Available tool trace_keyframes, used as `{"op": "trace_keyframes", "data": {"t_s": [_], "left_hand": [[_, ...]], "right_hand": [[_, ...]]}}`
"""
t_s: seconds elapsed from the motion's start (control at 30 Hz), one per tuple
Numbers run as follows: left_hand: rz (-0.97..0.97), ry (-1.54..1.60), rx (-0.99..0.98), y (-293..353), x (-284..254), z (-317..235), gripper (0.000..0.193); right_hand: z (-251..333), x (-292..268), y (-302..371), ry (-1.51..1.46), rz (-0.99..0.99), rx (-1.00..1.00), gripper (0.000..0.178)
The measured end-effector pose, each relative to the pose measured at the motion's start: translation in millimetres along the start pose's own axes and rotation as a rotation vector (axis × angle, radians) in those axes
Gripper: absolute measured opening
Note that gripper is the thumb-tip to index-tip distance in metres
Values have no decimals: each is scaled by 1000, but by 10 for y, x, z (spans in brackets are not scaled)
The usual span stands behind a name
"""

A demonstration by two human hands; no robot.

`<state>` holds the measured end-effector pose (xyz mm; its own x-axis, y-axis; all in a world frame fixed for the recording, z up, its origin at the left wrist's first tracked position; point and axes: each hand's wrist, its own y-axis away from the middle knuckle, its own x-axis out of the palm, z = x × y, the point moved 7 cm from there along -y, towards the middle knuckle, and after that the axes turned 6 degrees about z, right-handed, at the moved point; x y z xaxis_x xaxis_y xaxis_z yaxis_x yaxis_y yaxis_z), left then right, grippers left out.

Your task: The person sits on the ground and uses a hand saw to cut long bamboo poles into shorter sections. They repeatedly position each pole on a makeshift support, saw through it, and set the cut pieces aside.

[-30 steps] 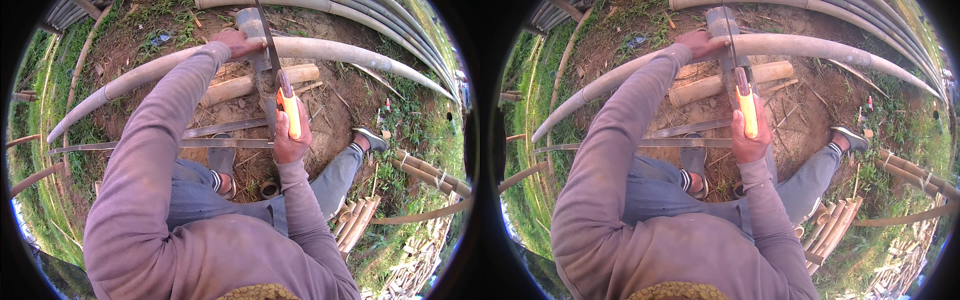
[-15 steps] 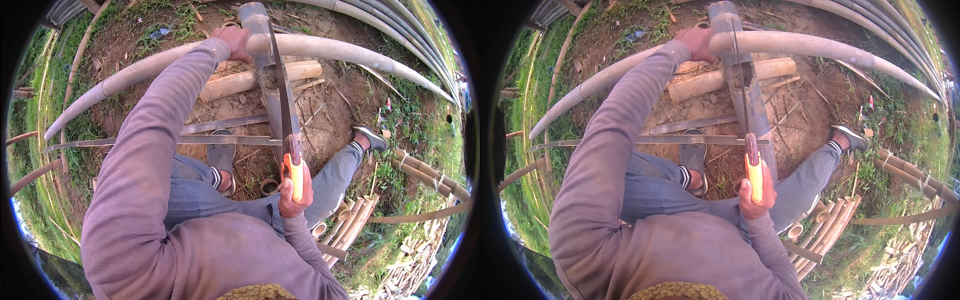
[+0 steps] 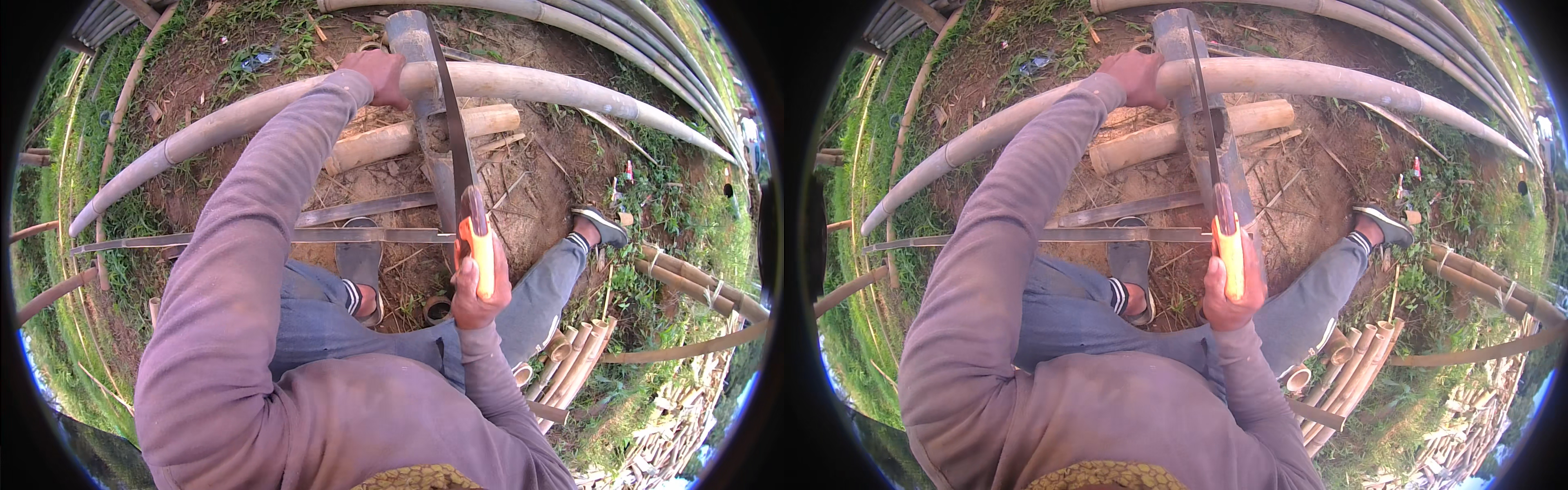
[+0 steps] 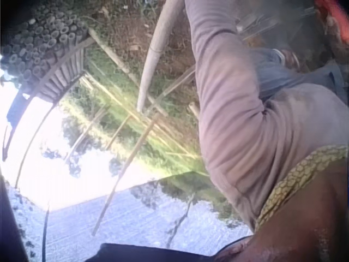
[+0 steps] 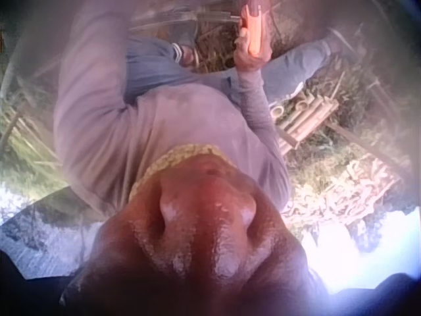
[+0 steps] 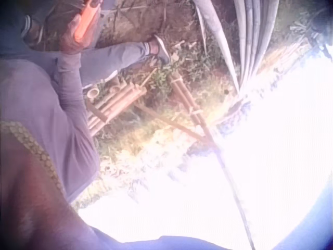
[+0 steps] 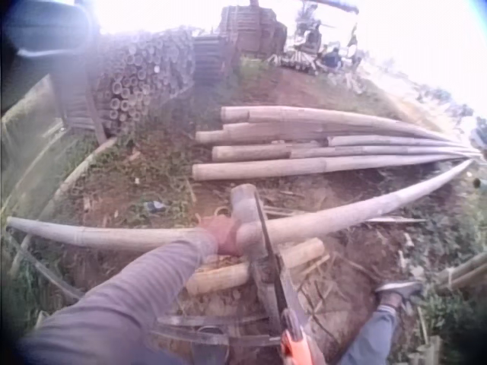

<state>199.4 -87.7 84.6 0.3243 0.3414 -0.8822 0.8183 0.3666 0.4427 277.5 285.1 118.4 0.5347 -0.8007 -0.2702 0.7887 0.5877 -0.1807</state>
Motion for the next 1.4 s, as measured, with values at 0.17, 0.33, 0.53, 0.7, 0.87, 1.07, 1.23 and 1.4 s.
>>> {"op": "trace_keyframes", "data": {"t_s": [0.17, 0.33, 0.53, 0.7, 0.87, 1.07, 1.23, 1.4], "left_hand": [[23, 7, -2, 17, -9, -40, 72], [-55, 22, 19, -22, -12, -118, 73], [-24, 22, 35, -18, -25, 17, 73], [5, 18, 15, -40, 45, -17, 73], [-49, 9, 27, -85, -41, -139, 75], [-21, 2, 34, -39, 32, 42, 77], [-9, -8, 7, -106, 64, -3, 76], [-86, 22, 51, -125, -50, -119, 75]], "right_hand": [[23, -171, 452, 98, -1, -89, 58], [78, 485, -1483, 15, -77, -132, 45], [-19, -43, -14, 97, -54, -99, 51], [-5, -147, 331, 111, -38, -96, 53], [123, 474, -1644, -37, -36, -74, 44], [39, -43, -24, 288, 0, -238, 52], [-31, -140, 362, 83, -26, -93, 51], [161, 516, -1734, 23, -71, -115, 43]]}}
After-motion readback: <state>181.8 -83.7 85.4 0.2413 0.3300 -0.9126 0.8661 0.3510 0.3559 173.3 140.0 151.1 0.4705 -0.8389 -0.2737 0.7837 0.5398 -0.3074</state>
